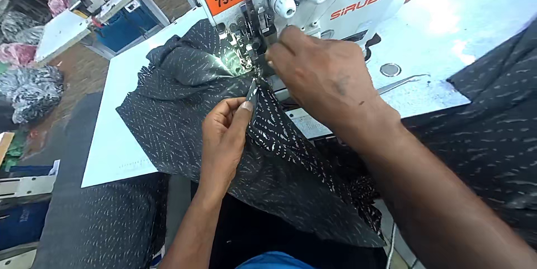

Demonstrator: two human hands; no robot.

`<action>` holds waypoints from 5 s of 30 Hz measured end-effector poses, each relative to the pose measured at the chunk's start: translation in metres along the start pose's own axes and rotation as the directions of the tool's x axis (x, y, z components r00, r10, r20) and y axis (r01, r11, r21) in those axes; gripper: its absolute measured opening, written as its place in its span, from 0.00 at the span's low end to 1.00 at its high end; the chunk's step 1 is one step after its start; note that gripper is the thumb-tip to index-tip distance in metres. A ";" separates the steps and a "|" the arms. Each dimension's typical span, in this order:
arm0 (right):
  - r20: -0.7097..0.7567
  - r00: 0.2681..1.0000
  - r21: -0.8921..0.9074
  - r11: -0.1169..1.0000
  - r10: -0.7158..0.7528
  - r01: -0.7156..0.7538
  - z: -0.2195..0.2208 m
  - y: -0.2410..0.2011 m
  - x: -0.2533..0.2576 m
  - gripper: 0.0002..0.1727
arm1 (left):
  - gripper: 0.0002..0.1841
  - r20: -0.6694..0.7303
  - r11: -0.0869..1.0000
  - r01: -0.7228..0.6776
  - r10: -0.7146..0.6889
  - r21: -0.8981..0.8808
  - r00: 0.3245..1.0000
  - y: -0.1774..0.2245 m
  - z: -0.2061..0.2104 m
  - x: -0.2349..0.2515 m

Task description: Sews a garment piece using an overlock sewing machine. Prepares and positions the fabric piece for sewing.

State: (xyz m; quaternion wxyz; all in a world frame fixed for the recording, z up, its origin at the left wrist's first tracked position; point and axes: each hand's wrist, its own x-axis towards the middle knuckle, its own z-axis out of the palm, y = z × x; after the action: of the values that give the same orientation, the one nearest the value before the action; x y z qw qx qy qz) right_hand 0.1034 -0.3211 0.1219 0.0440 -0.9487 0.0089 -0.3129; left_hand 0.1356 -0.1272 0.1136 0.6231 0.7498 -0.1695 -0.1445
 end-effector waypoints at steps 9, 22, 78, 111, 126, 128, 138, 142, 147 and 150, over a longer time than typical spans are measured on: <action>0.008 0.983 0.515 0.841 0.185 -0.163 0.013 -0.017 -0.021 0.14 | 0.07 0.013 0.884 -0.232 0.249 0.405 0.968 0.006 -0.002 0.002; -0.014 0.841 0.184 0.829 0.540 -0.529 0.013 0.001 -0.063 0.14 | 0.11 0.037 0.706 -0.316 0.380 0.634 0.924 0.009 0.000 0.001; 0.175 0.894 0.714 0.571 0.413 -0.404 0.007 -0.034 -0.061 0.06 | 0.08 0.513 0.547 -0.689 0.464 0.476 0.722 0.020 -0.041 0.086; 0.505 0.756 0.737 0.248 0.416 -0.628 0.017 -0.029 -0.066 0.20 | 0.07 0.407 0.580 -0.639 0.492 0.506 0.769 0.015 -0.034 0.083; 0.452 0.840 0.890 -0.093 0.301 -0.446 0.033 -0.030 -0.062 0.17 | 0.07 0.500 0.507 -0.727 0.528 0.462 0.686 0.011 -0.040 0.090; 0.495 0.827 0.862 -0.271 0.267 -0.428 0.032 -0.030 -0.060 0.16 | 0.09 0.565 0.453 -0.789 0.552 0.414 0.613 0.010 -0.047 0.096; 0.559 0.776 0.825 -0.287 0.292 -0.486 0.022 -0.027 -0.074 0.10 | 0.13 0.552 0.201 -0.809 0.638 0.553 0.536 0.005 -0.034 0.066; 0.539 0.781 0.841 -0.248 0.315 -0.481 0.026 -0.028 -0.075 0.08 | 0.12 0.514 0.300 -0.776 0.610 0.555 0.603 0.008 -0.037 0.066; 0.517 0.780 0.856 -0.210 0.351 -0.473 0.028 -0.032 -0.073 0.08 | 0.10 0.387 0.424 -0.624 0.521 0.656 0.761 0.018 -0.023 0.066; 0.517 0.779 0.856 -0.216 0.356 -0.469 0.028 -0.033 -0.073 0.08 | 0.08 0.350 0.414 -0.597 0.532 0.687 0.771 0.017 -0.016 0.068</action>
State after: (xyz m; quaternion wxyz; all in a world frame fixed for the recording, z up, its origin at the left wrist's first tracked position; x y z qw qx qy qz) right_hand 0.0612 -0.2830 0.0587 0.8014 -0.5713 0.0959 -0.1491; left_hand 0.2024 -0.1453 0.1333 0.2470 0.8318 -0.4795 0.1311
